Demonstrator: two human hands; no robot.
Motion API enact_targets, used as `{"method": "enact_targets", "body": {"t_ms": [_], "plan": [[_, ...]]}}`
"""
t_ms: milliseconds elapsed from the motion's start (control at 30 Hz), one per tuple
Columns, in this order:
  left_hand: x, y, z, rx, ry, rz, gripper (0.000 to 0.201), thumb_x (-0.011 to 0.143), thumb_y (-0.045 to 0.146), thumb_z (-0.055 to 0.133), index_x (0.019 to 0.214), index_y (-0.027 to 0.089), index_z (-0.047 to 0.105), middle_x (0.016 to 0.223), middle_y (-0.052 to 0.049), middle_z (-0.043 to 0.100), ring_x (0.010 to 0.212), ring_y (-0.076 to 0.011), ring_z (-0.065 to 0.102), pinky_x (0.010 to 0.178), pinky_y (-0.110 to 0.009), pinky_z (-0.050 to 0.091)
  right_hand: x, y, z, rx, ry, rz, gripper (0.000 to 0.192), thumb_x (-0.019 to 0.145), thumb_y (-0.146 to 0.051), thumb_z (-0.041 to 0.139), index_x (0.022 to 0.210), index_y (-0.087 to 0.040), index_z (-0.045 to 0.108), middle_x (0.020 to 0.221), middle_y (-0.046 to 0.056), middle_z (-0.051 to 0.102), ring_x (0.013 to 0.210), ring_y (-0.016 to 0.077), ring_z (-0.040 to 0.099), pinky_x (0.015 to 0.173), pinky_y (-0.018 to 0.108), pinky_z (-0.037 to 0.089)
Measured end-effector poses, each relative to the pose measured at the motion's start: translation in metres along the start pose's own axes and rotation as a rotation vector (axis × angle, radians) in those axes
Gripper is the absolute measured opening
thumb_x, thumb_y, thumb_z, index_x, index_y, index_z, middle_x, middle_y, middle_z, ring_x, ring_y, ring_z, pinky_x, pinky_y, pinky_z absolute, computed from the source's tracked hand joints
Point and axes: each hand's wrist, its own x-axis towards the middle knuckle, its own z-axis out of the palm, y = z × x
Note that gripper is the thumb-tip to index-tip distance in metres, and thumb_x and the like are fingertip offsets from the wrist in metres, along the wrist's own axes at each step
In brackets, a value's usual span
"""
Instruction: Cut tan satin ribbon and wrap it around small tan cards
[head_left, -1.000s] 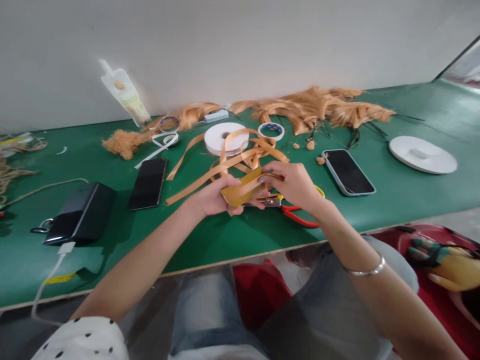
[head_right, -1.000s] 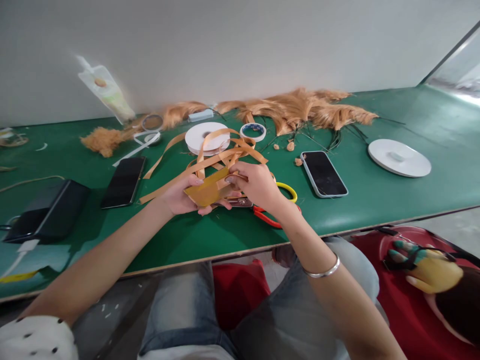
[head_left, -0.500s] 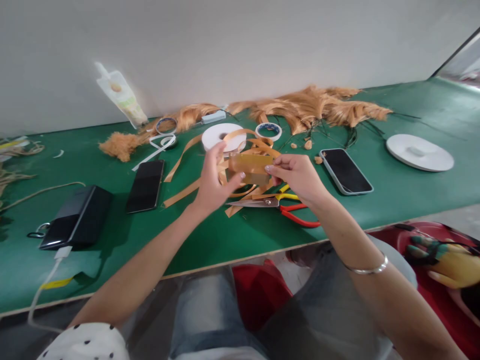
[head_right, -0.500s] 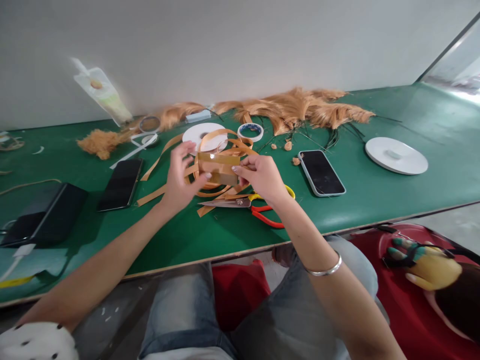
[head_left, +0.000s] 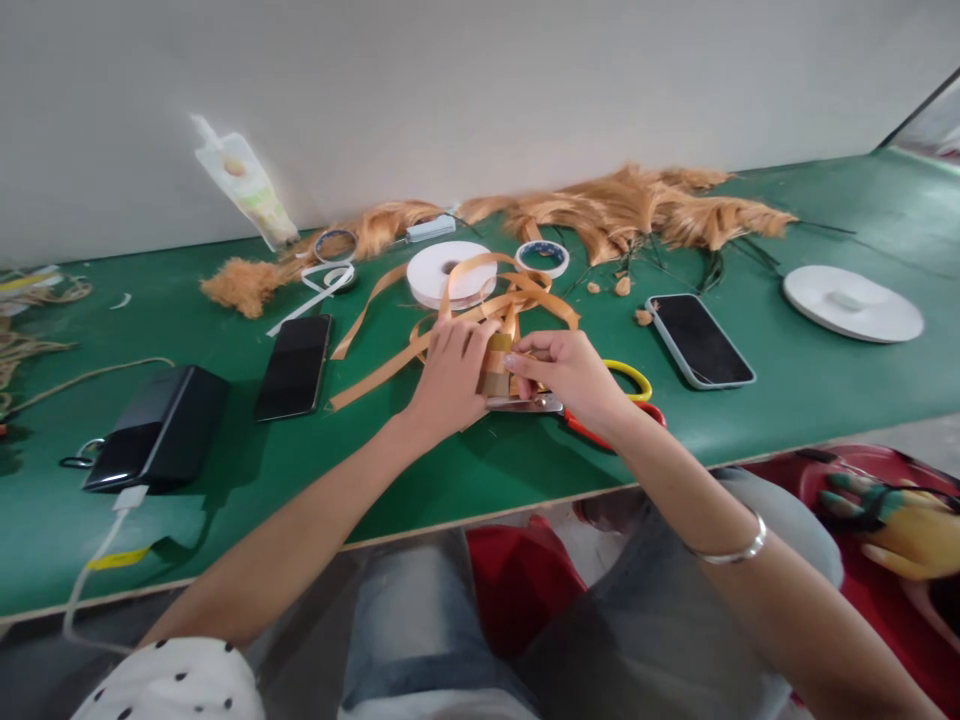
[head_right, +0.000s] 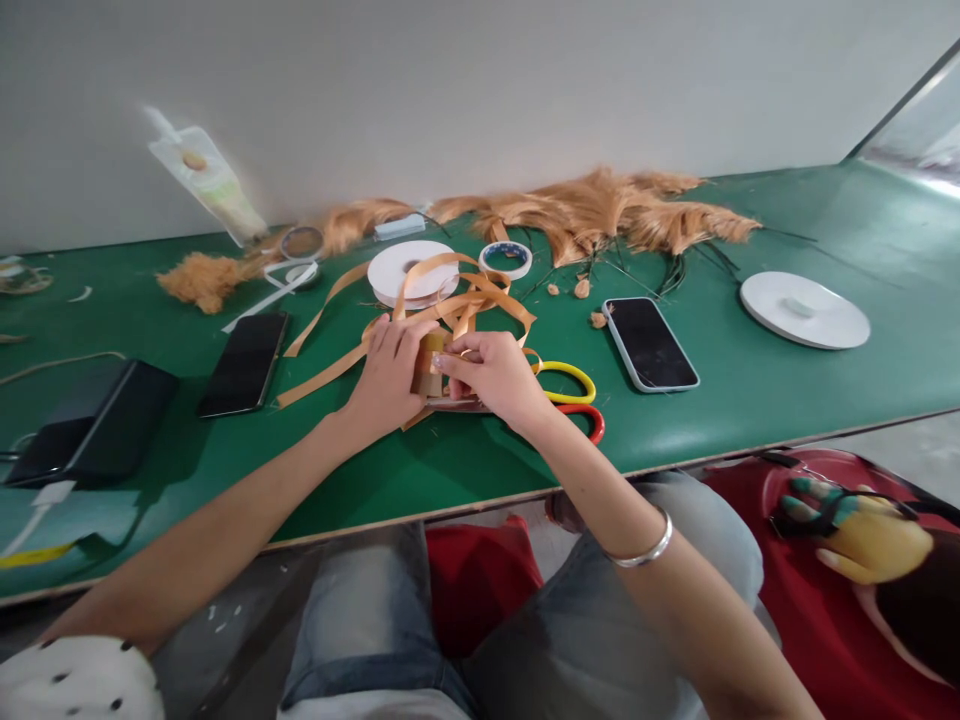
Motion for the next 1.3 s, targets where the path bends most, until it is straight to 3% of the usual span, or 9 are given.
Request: {"method": "enact_targets", "body": {"t_ms": [200,600,733,867,1033,1167,1300], "plan": [[0.001,0.001,0.0,0.02,0.001,-0.017,0.061,0.063,0.011,0.048,0.123,0.013,0.041,0.11,-0.014,0.051,0.11,-0.0307,0.046,0.108,-0.054,0.023,0.002,0.003,-0.001,0.006,-0.012,0.003,0.009,0.076,-0.022,0.066,0.075,-0.015,0.061,0.046,-0.003,0.057,0.041,0.007,0.047,0.042,0.022,0.035],[0.001,0.001,0.0,-0.032,0.02,0.004,0.054,0.062,0.009,0.048,0.116,0.014,0.043,0.107,-0.014,0.052,0.106,-0.0314,0.046,0.104,-0.054,0.026,-0.001,-0.004,-0.006,-0.069,-0.071,-0.045,0.018,0.08,-0.025,0.062,0.065,-0.015,0.059,0.047,-0.002,0.057,0.042,0.0062,0.047,0.045,0.021,0.034],[0.002,0.003,-0.005,-0.337,0.085,-0.067,0.048,0.065,0.01,0.049,0.111,0.019,0.043,0.11,-0.012,0.052,0.107,-0.0291,0.048,0.098,-0.049,0.036,0.001,-0.005,-0.014,0.0,-0.161,-0.08,0.023,0.077,-0.03,0.066,0.063,-0.015,0.056,0.052,-0.001,0.059,0.047,0.0072,0.051,0.047,0.021,0.037],[0.003,0.01,-0.011,-0.886,0.054,-0.129,0.048,0.064,0.011,0.055,0.109,0.024,0.044,0.122,-0.007,0.052,0.122,-0.0249,0.046,0.105,-0.043,0.035,0.004,-0.003,-0.022,0.081,-0.196,-0.082,0.025,0.075,-0.031,0.069,0.063,-0.016,0.053,0.053,-0.002,0.057,0.05,0.0081,0.052,0.051,0.022,0.04],[0.005,0.026,-0.016,-1.417,-0.013,-0.396,0.052,0.058,0.011,0.058,0.107,0.027,0.05,0.119,-0.004,0.058,0.128,-0.0216,0.045,0.101,-0.039,0.042,0.008,0.009,-0.017,0.226,-0.255,0.027,0.021,0.075,-0.029,0.067,0.066,-0.017,0.052,0.05,-0.004,0.053,0.046,0.0065,0.047,0.048,0.02,0.036],[0.005,0.03,-0.015,-1.547,-0.053,-0.449,0.052,0.057,0.013,0.057,0.108,0.026,0.054,0.12,-0.003,0.061,0.129,-0.0224,0.045,0.102,-0.041,0.043,0.009,0.018,-0.008,0.363,-0.333,0.119,0.018,0.074,-0.025,0.068,0.072,-0.017,0.052,0.047,-0.008,0.048,0.042,0.004,0.04,0.045,0.019,0.03],[0.002,0.023,-0.008,-1.465,-0.025,-0.4,0.045,0.065,0.015,0.057,0.109,0.026,0.057,0.121,-0.003,0.062,0.133,-0.0193,0.042,0.111,-0.037,0.035,0.008,0.017,-0.004,0.36,-0.324,0.174,0.02,0.076,-0.019,0.066,0.069,-0.017,0.047,0.045,-0.008,0.046,0.041,0.0038,0.039,0.045,0.018,0.03]]}}
